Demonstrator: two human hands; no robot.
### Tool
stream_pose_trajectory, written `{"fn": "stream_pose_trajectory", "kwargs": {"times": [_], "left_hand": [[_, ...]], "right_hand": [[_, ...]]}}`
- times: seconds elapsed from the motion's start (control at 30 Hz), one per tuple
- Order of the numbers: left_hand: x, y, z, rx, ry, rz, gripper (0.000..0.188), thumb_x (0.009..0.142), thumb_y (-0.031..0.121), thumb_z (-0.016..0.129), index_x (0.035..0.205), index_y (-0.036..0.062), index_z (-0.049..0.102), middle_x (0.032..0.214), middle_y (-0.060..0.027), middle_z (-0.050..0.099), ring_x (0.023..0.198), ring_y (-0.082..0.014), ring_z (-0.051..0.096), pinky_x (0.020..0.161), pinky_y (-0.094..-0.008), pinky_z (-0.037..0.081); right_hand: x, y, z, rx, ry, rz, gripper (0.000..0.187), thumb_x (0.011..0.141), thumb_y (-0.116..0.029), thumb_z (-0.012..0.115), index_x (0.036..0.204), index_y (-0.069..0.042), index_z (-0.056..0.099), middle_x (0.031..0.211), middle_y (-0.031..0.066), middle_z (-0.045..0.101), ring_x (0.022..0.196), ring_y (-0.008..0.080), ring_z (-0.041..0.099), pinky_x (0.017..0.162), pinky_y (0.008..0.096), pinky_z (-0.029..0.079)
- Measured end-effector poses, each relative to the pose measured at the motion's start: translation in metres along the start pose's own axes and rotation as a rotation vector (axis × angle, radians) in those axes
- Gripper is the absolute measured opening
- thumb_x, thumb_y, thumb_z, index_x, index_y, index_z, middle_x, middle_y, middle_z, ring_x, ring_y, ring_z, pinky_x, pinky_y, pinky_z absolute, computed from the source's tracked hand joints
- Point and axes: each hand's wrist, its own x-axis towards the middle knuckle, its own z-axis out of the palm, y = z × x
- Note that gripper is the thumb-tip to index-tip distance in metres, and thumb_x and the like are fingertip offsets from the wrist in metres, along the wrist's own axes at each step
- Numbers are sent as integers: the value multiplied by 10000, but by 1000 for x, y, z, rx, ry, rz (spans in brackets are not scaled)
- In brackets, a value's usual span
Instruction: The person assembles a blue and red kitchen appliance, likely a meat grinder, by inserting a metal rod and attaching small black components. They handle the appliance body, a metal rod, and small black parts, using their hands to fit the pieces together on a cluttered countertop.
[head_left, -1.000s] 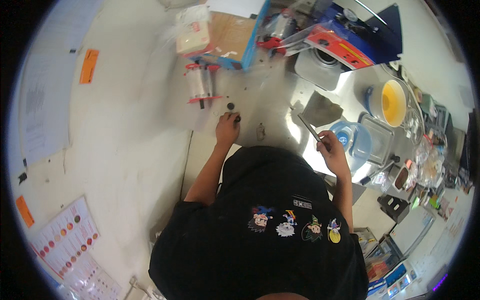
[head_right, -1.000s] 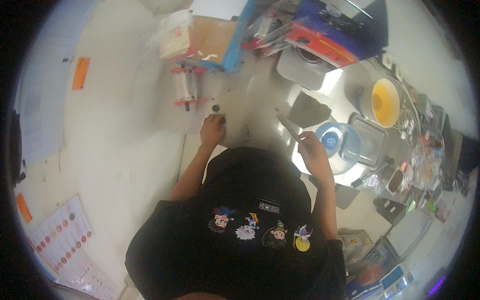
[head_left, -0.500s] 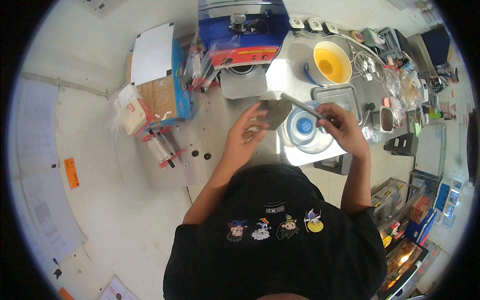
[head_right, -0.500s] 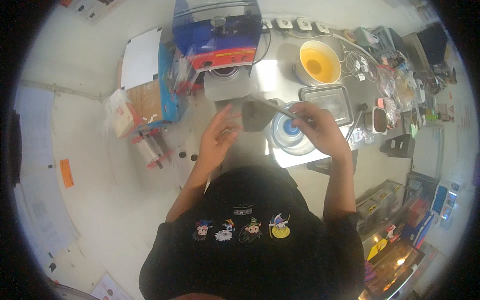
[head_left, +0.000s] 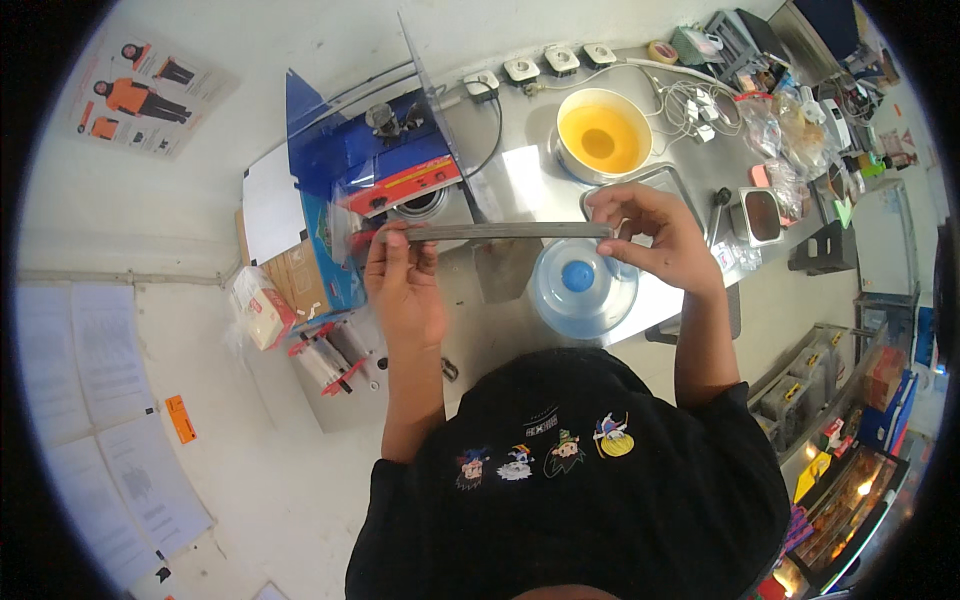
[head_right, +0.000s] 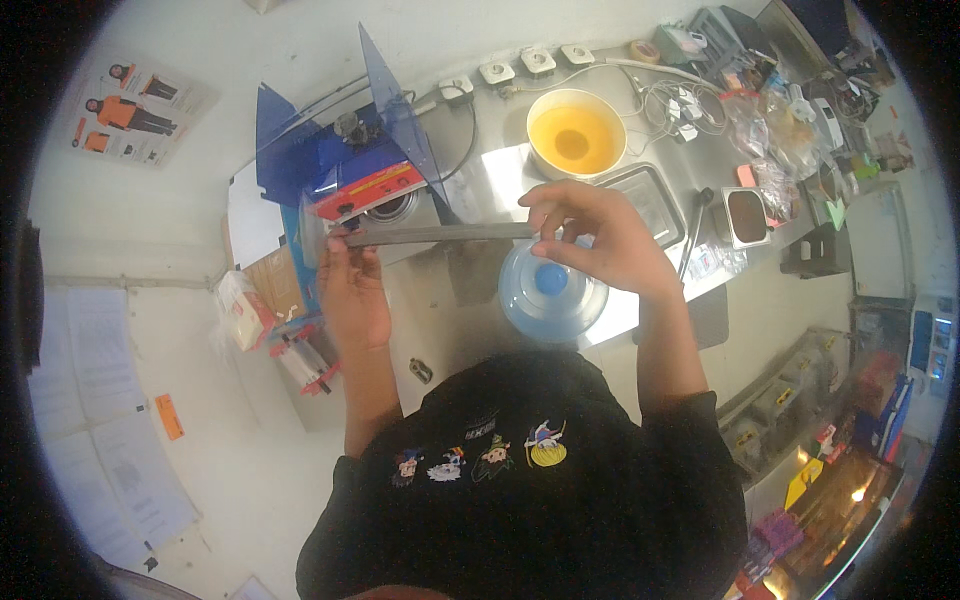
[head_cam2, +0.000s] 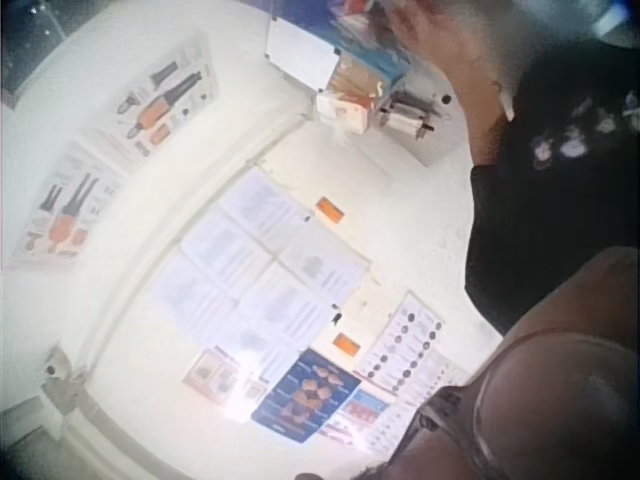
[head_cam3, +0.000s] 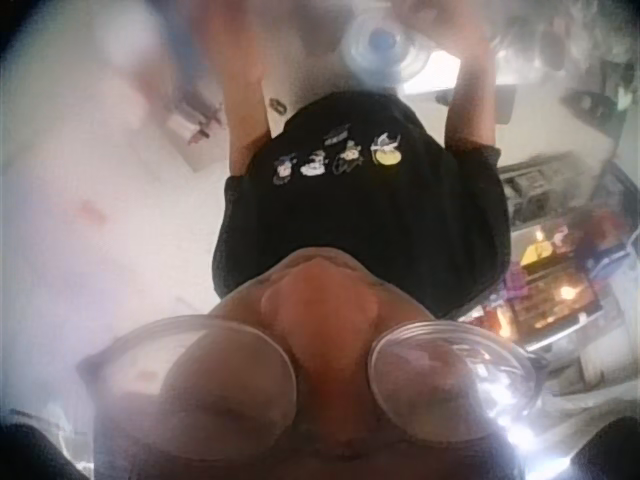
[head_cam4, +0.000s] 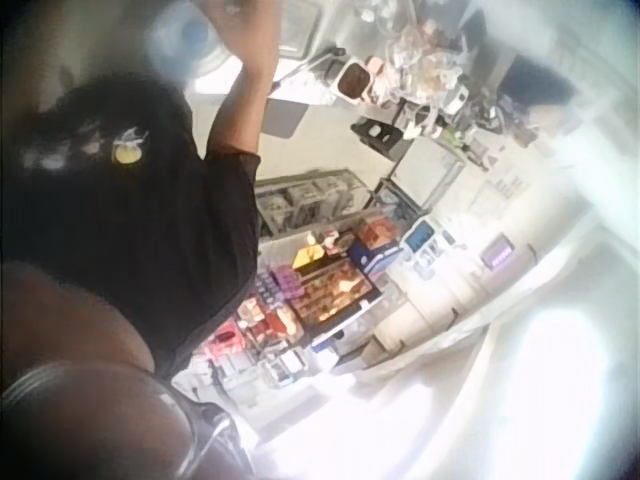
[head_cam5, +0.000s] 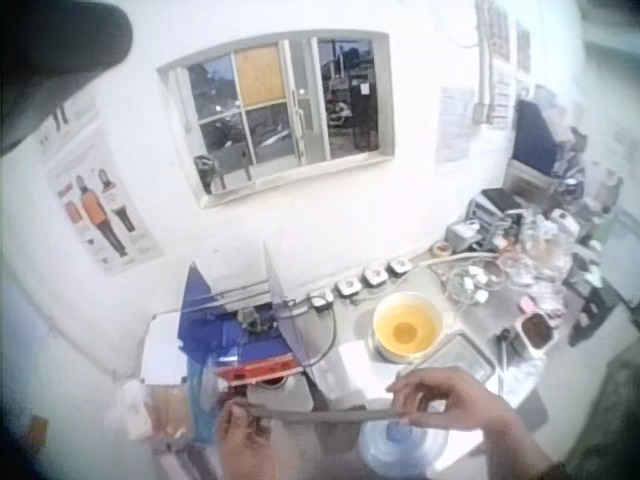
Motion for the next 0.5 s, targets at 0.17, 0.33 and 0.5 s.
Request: {"fn": "stream_pose_trajectory", "kwargs": {"times": [0.17, 0.33, 0.5], "left_hand": [[4, -5, 26, 55, 71, 53, 144, 1018, 168, 676, 1102, 52, 675, 1021, -65, 723, 893, -145, 699, 791, -279, 581], [-14, -26, 37, 272, 85, 62, 164, 1007, 159, 692, 1093, 20, 676, 965, -45, 706, 917, -151, 703, 807, -273, 578], [-30, -41, 38, 474, 89, -53, 214, 1004, 153, 693, 1153, 0, 673, 1029, -91, 707, 963, -174, 712, 803, -313, 588]], "right_hand": [[17, 10, 0, 366, 53, -117, 536, 853, 38, 764, 1365, -43, 627, 1160, 74, 666, 929, 144, 685, 781, 305, 577], [36, 31, -22, -159, -163, -134, 384, 896, -59, 751, 1272, -6, 695, 1019, 83, 687, 897, 159, 658, 798, 290, 525], [38, 67, -18, -138, -396, 34, 299, 971, -125, 677, 1247, -15, 703, 1086, 135, 739, 935, 217, 676, 842, 350, 520]]}}
